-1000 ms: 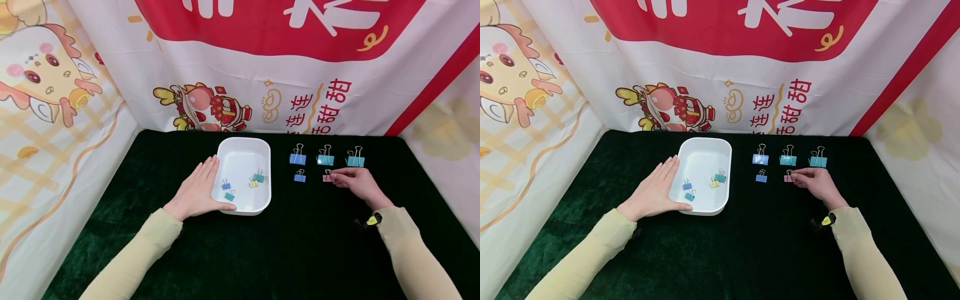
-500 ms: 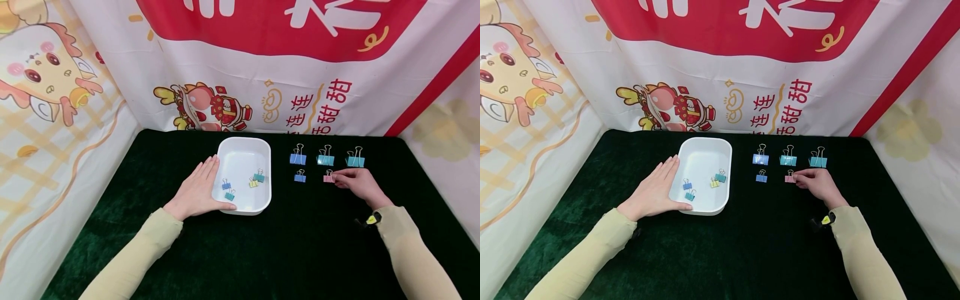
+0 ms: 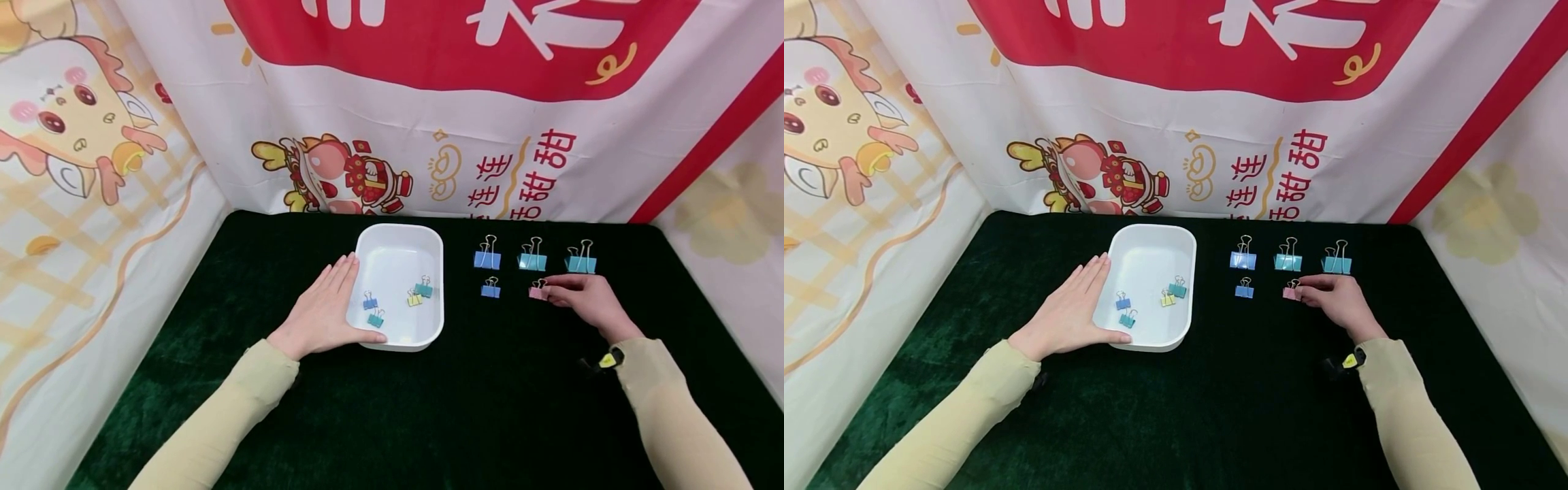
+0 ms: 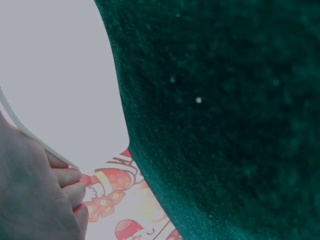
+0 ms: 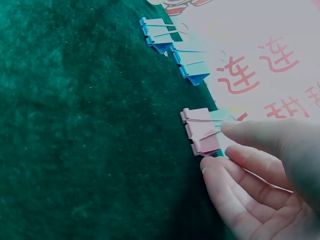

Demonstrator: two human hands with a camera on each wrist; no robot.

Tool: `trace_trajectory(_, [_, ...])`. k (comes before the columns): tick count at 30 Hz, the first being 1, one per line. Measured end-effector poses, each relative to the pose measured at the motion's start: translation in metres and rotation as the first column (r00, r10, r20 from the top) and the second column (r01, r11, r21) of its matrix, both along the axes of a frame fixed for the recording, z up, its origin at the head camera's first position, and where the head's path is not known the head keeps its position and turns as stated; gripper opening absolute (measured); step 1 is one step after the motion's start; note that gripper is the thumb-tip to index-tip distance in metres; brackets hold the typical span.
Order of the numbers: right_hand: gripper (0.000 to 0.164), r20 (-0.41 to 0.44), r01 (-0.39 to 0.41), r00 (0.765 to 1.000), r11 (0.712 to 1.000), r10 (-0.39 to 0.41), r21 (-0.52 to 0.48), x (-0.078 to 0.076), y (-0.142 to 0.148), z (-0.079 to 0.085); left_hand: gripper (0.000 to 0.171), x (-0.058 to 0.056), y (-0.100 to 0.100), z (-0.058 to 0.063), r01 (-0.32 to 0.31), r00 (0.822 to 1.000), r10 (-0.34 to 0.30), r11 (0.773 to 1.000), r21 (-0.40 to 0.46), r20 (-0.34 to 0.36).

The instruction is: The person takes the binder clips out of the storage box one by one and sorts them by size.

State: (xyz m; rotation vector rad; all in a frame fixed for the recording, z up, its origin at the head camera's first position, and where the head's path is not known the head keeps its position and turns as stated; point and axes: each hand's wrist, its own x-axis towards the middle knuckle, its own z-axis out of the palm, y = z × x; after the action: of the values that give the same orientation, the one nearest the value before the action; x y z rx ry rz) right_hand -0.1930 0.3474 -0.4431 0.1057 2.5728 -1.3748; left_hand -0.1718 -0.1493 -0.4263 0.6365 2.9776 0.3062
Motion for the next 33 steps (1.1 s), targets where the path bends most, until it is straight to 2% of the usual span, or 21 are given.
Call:
trace_trajectory(5, [0.059, -0.056, 0.012, 0.998, 1.000, -0.013, -0.007, 0.000, 0.003, 0.012, 0.141, 0.000, 0.000, 0.002, 0.007, 1.000, -0.007, 1.000, 0.009, 0.008])
trace_trajectory(10, [0.066, -0.122, 0.050, 0.991, 0.998, -0.045, 0.032, 0.001, 0.002, 0.033, 0.141, 0.000, 0.000, 0.003, 0.009, 1.000, -0.009, 1.000, 0.006, 0.008])
trace_trajectory(18, [0.065, -0.189, 0.073, 0.980, 0.993, -0.056, 0.088, 0.003, -0.012, 0.066, 0.140, -0.001, -0.001, 0.002, 0.007, 1.000, -0.007, 1.000, 0.011, 0.004])
trace_trajectory(25, [0.062, -0.230, 0.038, 0.973, 0.996, -0.018, 0.085, 0.006, -0.033, 0.082, 0.140, -0.001, 0.000, 0.002, 0.007, 1.000, -0.007, 1.000, 0.015, 0.007])
trace_trajectory(33, [0.061, -0.230, -0.050, 0.971, 0.998, 0.058, 0.038, 0.009, -0.056, 0.088, 0.141, 0.002, 0.000, 0.004, 0.008, 1.000, -0.008, 1.000, 0.010, 0.007])
